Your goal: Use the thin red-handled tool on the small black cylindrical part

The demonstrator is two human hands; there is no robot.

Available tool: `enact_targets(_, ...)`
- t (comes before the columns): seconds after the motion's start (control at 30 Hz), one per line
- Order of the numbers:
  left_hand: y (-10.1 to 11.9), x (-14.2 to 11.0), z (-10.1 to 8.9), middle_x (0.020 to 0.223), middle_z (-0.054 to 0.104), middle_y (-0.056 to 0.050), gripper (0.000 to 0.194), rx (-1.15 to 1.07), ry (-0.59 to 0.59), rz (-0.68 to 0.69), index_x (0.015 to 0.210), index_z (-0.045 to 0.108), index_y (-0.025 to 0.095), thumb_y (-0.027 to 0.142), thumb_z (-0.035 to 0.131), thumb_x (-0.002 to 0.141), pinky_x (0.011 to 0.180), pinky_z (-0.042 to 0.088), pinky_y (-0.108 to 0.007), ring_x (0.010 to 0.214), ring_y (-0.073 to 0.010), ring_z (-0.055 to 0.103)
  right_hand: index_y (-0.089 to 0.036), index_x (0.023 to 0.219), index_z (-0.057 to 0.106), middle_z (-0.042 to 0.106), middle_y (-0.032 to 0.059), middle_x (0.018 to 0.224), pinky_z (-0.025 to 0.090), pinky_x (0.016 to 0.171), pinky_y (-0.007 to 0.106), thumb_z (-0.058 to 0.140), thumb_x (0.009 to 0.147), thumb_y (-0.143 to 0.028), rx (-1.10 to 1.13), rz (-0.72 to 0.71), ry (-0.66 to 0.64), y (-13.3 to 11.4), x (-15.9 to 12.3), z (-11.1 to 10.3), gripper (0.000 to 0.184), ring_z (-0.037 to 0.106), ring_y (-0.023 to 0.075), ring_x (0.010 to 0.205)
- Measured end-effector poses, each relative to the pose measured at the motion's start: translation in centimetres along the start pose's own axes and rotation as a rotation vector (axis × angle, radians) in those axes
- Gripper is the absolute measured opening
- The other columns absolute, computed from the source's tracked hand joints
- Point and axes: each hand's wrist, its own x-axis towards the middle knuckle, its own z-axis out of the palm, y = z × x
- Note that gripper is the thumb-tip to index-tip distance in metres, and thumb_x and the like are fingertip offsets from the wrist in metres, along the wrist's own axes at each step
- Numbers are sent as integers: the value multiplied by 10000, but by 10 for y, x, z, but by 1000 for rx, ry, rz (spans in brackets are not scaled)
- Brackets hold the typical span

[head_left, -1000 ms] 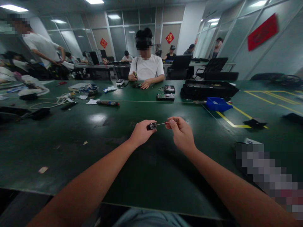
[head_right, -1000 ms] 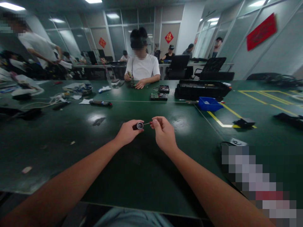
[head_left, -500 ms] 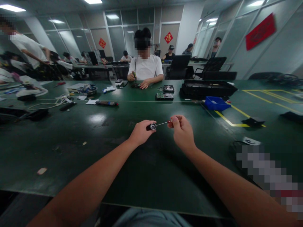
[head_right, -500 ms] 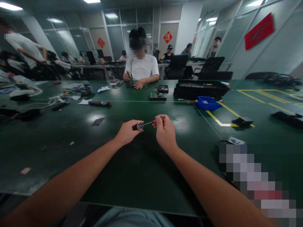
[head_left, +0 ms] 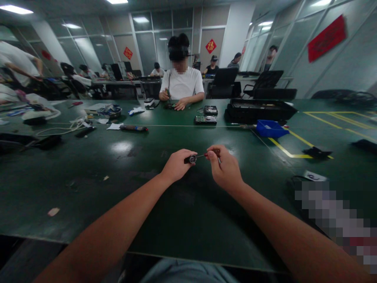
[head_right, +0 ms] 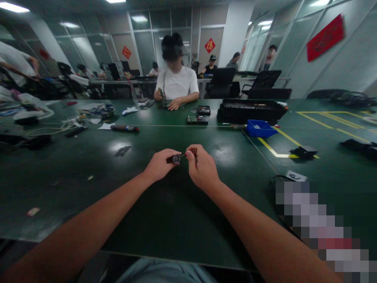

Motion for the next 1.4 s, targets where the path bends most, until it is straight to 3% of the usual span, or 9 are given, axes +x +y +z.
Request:
enact_targets(0.3, -2, 0, 2, 1139, 727, -51, 367, 10, -1, -37, 1153, 715, 214, 123, 732, 798, 982, 517, -372, 1054, -199, 669, -228, 1008, 549, 711, 53, 835, 478, 718, 340, 425, 1003, -324, -15, -14, 56, -3, 1, -6, 157, 692, 212, 777)
enact_targets(0.67, 1, 0, 0, 1135, 724, -57, 343, 26, -42, -29, 1137, 721, 220, 111, 707, 813, 984, 521, -381, 1047, -200, 673, -210, 1019, 554, 726, 92, 904, 481, 731, 357, 418, 1002, -331, -57, -8, -56, 1, 2, -2, 182, 692, 233, 835)
enact_targets(1.0, -5, 0, 2, 1123, 724, -59, 368, 65, -75, -17, 1134, 726, 213, 66, 684, 800, 984, 519, -375, 1043, -201, 670, -209, 1016, 553, 714, 94, 892, 466, 722, 362, 408, 1000, -326, -123, -10, -80, 3, 3, -2, 187, 675, 240, 815)
enact_targets(1.3, -4, 0, 1, 1139, 725, -54, 346, 34, 29, -106, 1134, 721, 218, 106, 717, 806, 993, 518, -398, 1063, -211, 667, -217, 872, 573, 647, 64, 784, 438, 665, 349, 505, 961, -408, -190, 5, 1, 1, 7, -6, 221, 606, 214, 721)
enact_targets(1.4, -6, 1, 1, 1145, 723, -51, 373, 31, 77, -129, 1137, 718, 219, 99, 741, 785, 1005, 510, -391, 1076, -210, 664, -209, 908, 585, 661, 90, 858, 458, 718, 363, 468, 971, -323, -212, -30, -18, 5, 8, -4, 175, 618, 230, 800)
